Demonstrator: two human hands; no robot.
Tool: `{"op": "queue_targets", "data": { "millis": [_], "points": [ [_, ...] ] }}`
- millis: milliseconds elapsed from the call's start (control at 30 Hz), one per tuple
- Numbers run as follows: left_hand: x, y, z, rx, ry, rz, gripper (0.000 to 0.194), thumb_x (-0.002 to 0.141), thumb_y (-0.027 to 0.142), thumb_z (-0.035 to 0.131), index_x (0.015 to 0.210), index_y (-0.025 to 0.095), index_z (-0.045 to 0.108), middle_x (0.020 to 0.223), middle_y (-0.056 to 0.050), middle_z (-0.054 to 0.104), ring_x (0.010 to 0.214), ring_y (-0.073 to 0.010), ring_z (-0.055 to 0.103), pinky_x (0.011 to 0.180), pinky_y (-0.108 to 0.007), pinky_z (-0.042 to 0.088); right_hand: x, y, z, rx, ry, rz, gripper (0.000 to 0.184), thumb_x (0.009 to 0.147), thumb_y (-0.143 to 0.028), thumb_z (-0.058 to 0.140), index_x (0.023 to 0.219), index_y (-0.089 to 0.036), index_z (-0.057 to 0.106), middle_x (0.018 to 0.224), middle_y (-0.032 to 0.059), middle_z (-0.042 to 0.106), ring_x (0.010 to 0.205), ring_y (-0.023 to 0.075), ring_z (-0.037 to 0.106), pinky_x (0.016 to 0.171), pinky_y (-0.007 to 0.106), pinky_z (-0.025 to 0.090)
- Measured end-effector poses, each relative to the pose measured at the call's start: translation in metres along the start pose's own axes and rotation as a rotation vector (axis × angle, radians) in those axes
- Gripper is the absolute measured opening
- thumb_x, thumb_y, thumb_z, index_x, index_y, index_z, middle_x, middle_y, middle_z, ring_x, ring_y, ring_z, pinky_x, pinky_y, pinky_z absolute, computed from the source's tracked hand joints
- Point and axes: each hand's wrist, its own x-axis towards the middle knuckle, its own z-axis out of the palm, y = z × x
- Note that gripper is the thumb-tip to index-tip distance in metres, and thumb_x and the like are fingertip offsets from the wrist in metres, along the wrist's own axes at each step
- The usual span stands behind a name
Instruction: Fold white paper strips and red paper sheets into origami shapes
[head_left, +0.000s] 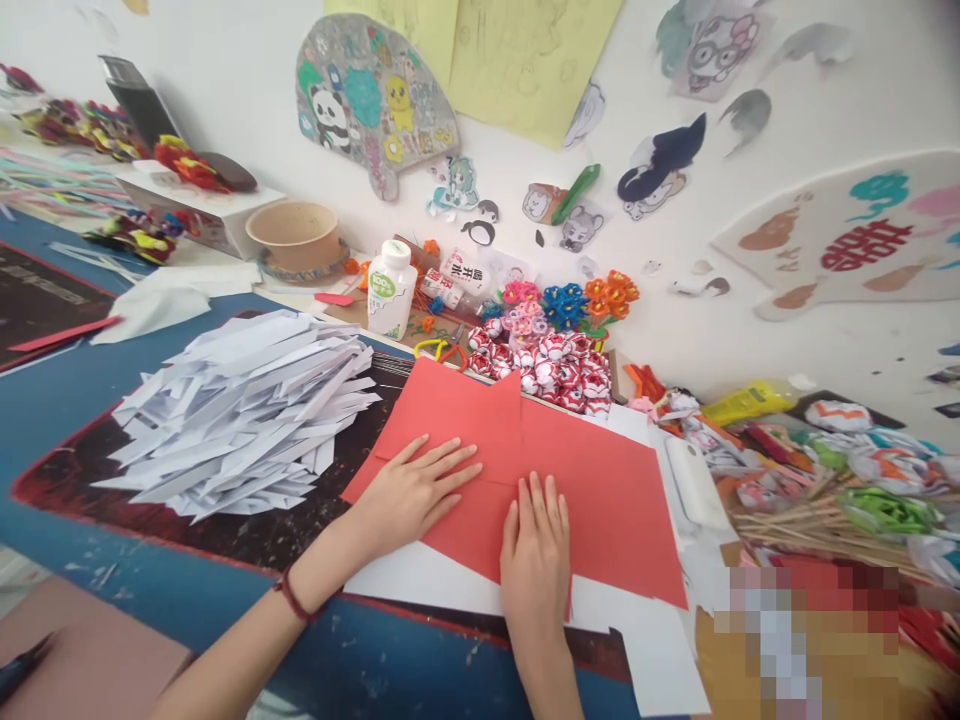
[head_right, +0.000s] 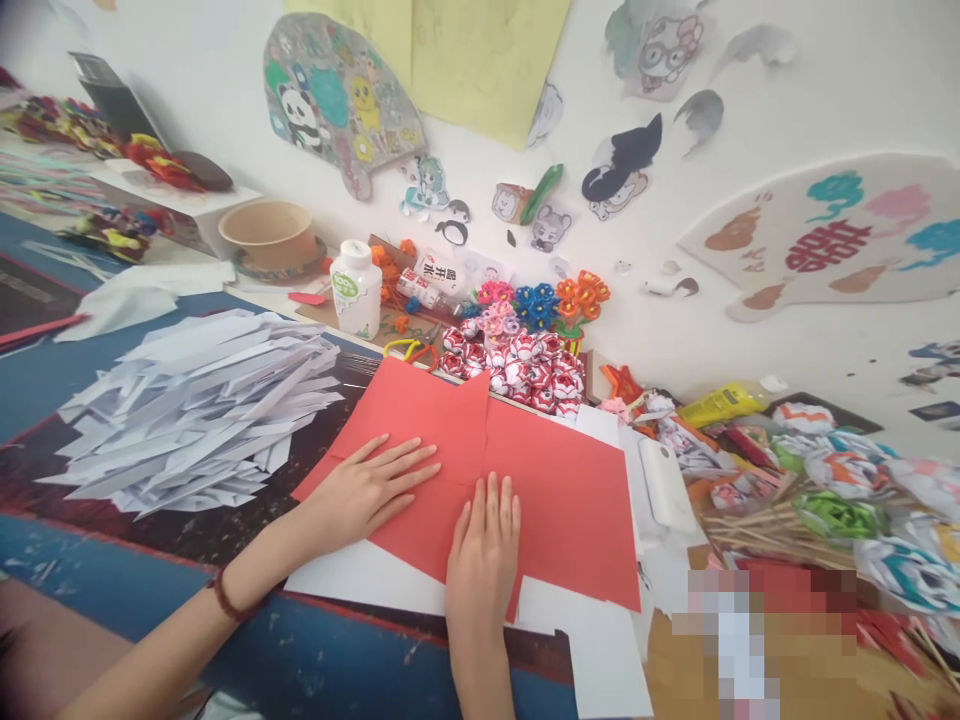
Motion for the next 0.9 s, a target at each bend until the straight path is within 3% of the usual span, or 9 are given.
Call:
{"op": "queue_targets", "data": {
  "millis": [167,333,467,567,733,900],
  "points": [
    [0.0,0.005,0.001,0.068,0.0,-0.004,0.045,0.104,0.038,0.034,0.148,0.031,0.038,0.153,0.002,0.04,0.143,-0.0164,0.035,0.122,-0.042,0.016,0.003,-0.018,0.011,0.087,-0.125,-0.136,0.045,0.103,-0.021,0.032,0.143,-0.009,0.048,0.145,0.0138,0.049,0.137,0.0271,0.045,0.11,0.049,0.042],
    [-0.005,0.036,0.008,0.232,0.027,-0.008,0.044,0.102,0.023,0.035,0.142,0.011,0.047,0.151,-0.008,0.044,0.142,-0.0212,0.037,0.121,-0.046,0.019,0.004,-0.015,0.016,0.077,-0.136,-0.144,0.045,0.101,-0.016,0.03,0.137,-0.008,0.055,0.14,0.0175,0.053,0.132,0.0295,0.05,0.109,0.051,0.044],
    [-0.012,0.051,0.011,0.208,0.065,-0.098,0.044,0.102,0.028,0.035,0.141,0.011,0.048,0.147,-0.008,0.049,0.137,-0.0201,0.044,0.12,-0.042,0.025,0.005,-0.016,0.013,0.086,-0.141,-0.151,0.046,0.099,-0.013,0.03,0.137,-0.006,0.055,0.141,0.0182,0.053,0.134,0.0301,0.048,0.11,0.051,0.043],
    [-0.021,0.045,0.006,0.186,0.068,-0.177,0.044,0.102,0.025,0.035,0.142,0.013,0.047,0.146,-0.008,0.05,0.135,-0.0193,0.047,0.119,-0.04,0.028,0.007,-0.018,0.01,0.083,-0.147,-0.115,0.044,0.1,-0.016,0.032,0.134,-0.007,0.058,0.138,0.0161,0.056,0.131,0.0295,0.051,0.108,0.05,0.045],
    [-0.05,0.023,-0.008,0.249,0.099,-0.286,0.044,0.101,0.021,0.037,0.14,0.004,0.048,0.142,-0.018,0.052,0.131,-0.0262,0.052,0.116,-0.043,0.032,0.009,-0.02,0.009,0.102,-0.127,-0.102,0.043,0.102,-0.019,0.032,0.132,-0.009,0.059,0.137,0.0129,0.058,0.13,0.0281,0.053,0.107,0.049,0.047],
    [-0.075,0.014,-0.019,0.296,0.114,-0.39,0.046,0.098,0.022,0.041,0.141,0.004,0.046,0.14,-0.019,0.054,0.127,-0.0309,0.054,0.115,-0.048,0.033,0.008,-0.018,0.01,0.103,-0.121,-0.114,0.043,0.102,-0.02,0.032,0.132,-0.006,0.059,0.137,0.0134,0.057,0.129,0.029,0.053,0.107,0.05,0.047]
  ]
}}
